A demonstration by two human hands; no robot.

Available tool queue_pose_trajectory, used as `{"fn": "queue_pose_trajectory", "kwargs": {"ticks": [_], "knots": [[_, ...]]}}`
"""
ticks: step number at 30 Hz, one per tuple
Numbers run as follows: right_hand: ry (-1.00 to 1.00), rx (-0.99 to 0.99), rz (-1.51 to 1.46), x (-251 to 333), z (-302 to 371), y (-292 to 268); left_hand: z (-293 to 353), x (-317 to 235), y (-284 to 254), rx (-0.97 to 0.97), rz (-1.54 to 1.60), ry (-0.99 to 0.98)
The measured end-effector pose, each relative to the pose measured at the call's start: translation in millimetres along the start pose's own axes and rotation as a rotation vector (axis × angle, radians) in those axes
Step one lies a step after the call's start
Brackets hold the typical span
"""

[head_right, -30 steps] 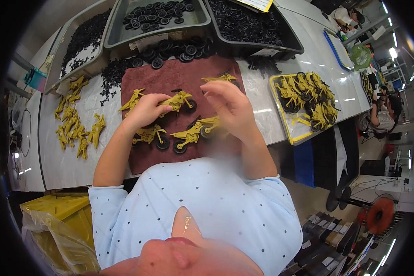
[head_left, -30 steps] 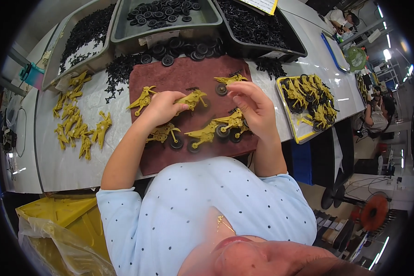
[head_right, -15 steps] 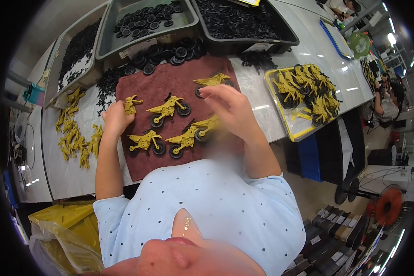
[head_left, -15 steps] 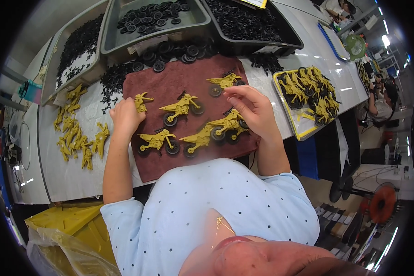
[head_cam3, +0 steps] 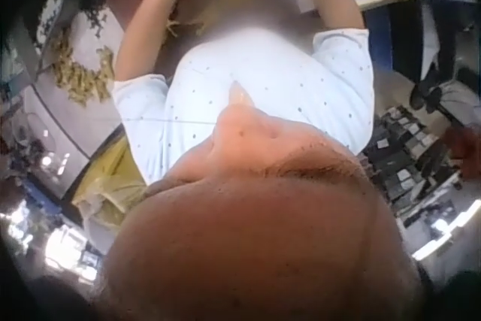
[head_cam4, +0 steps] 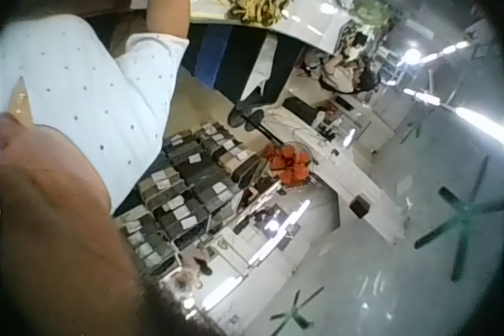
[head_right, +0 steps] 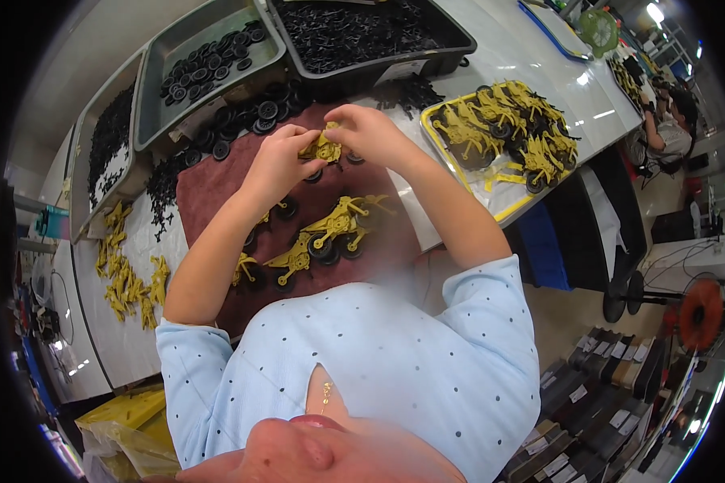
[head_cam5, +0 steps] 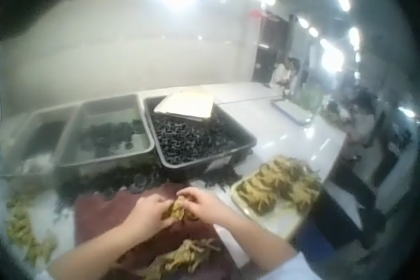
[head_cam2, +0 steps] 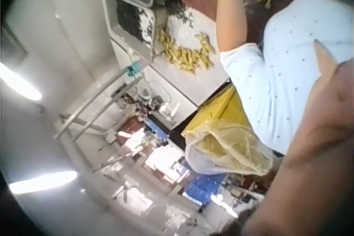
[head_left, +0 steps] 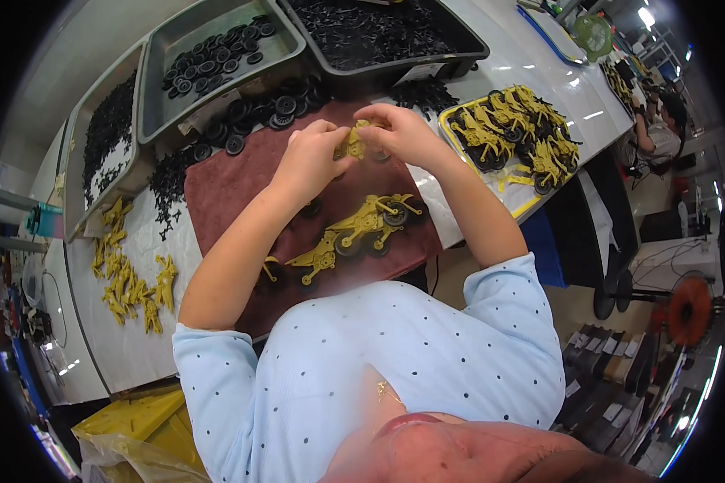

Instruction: The person assembles toy motorcycles by attaching wheels to the frames and placing them onto a tray. The person then arranges motorcycle frames on a mat and inserts handlebars into each frame.

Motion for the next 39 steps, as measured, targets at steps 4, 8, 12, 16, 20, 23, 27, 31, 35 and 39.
{"fn": "queue_pose_trajectory", "kwargs": {"ticks": [4,8,12,16,20,23,27,31,35,39], "knots": [[-0.006,-0.102,0.161,-33,-20,-4,-15,16,24,0.072,0.0,0.014],[-0.042,-0.207,0.191,-55,-26,6,-19,22,31,0.152,-0.236,0.102],[-0.208,-0.31,0.311,-61,-26,11,-15,27,40,0.037,-0.213,0.167],[-0.224,-0.303,0.292,-64,-27,15,-13,31,42,0.03,-0.288,0.14],[-0.216,-0.312,0.318,-63,-25,15,-12,29,44,0.062,-0.242,0.058],[-0.229,-0.35,0.373,-64,-24,18,-12,26,42,0.076,-0.253,0.044],[-0.21,-0.343,0.391,-64,-23,20,-10,27,42,0.096,-0.272,0.029],[-0.187,-0.335,0.44,-65,-22,22,-8,28,45,0.068,-0.263,0.04],[-0.177,-0.361,0.443,-65,-19,23,-8,26,46,0.048,-0.307,0.077],[-0.162,-0.361,0.473,-68,-21,23,-10,23,46,0.095,-0.296,0.047]]}}
Point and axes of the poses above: each hand's wrist, its own z-axis away from the middle knuckle, its own y-axis out of the palm, x = y × z, the point moved 1 cm from there along -z, towards the middle knuckle, and after that the axes turned 5 degrees about y, right-handed, at the moved point
